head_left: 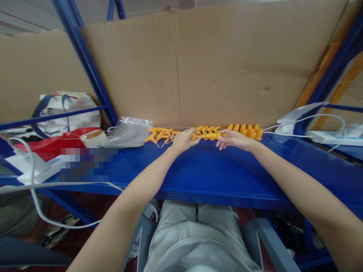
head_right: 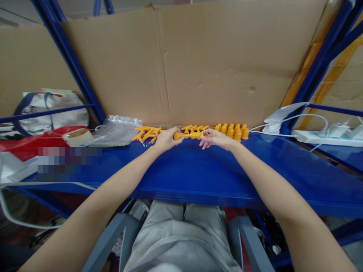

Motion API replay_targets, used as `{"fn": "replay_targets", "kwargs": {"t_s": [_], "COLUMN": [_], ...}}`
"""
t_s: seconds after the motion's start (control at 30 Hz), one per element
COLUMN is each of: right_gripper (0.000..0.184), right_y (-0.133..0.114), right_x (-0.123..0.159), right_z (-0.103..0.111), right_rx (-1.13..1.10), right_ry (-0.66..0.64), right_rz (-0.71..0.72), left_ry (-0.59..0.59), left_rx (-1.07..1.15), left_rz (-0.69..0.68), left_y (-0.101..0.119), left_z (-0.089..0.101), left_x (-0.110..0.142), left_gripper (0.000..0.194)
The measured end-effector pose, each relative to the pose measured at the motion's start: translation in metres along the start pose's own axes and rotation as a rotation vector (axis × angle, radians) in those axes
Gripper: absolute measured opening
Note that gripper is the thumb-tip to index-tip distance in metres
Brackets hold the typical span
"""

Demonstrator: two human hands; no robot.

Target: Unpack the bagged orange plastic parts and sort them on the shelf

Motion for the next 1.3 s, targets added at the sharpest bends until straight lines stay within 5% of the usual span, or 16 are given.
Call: {"fn": "replay_targets", "kwargs": {"t_s": [0.4, 0.57, 0.77, 1.17, 1.3], "right_gripper": [0.022, 0.039, 0.020, 0.033, 0.053], "right_y": [-0.004, -0.005, -0.002, -0.004, -0.009], "right_x": [0.001, 0.002, 0.001, 0.003, 0.004], "right_z": [0.003, 0.002, 0.000, 0.007, 0.010], "right_rx": [0.012, -0.013, -0.043, 0.043, 0.074], "right_ry": [0.104, 0.060, 0.052, 0.088, 0.107], "right_rz": [-0.039, -0.013, -0.028, -0.015, 0.042], "left_ry": [-0.020, -0.005, 0.030, 0.058, 0.068], "left_rx": [0.000, -0.005, 0.028, 0.059, 0.057], "left_rz": [0.003, -0.007, -0.052, -0.074, -0.081], "left_y": [-0.002, -0.003, -0.001, -0.002, -0.003], "left_z": [-0.002, -0.002, -0.001, -0.001, -0.002], "left_x": [-0.001, -0.002, -0.001, -0.002, -0.002], "left_gripper": [0.024, 0.023, 0.023, 0.023, 0.024]}}
Point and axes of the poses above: each hand's wrist, its own x-axis away from the middle knuckle, its own z-axis out of the back of the hand, y = z × x, the point moved 9 cm from there along -x, towards the middle knuckle, and after that the axes turned 4 degrees about -z, right-handed, at the moved point
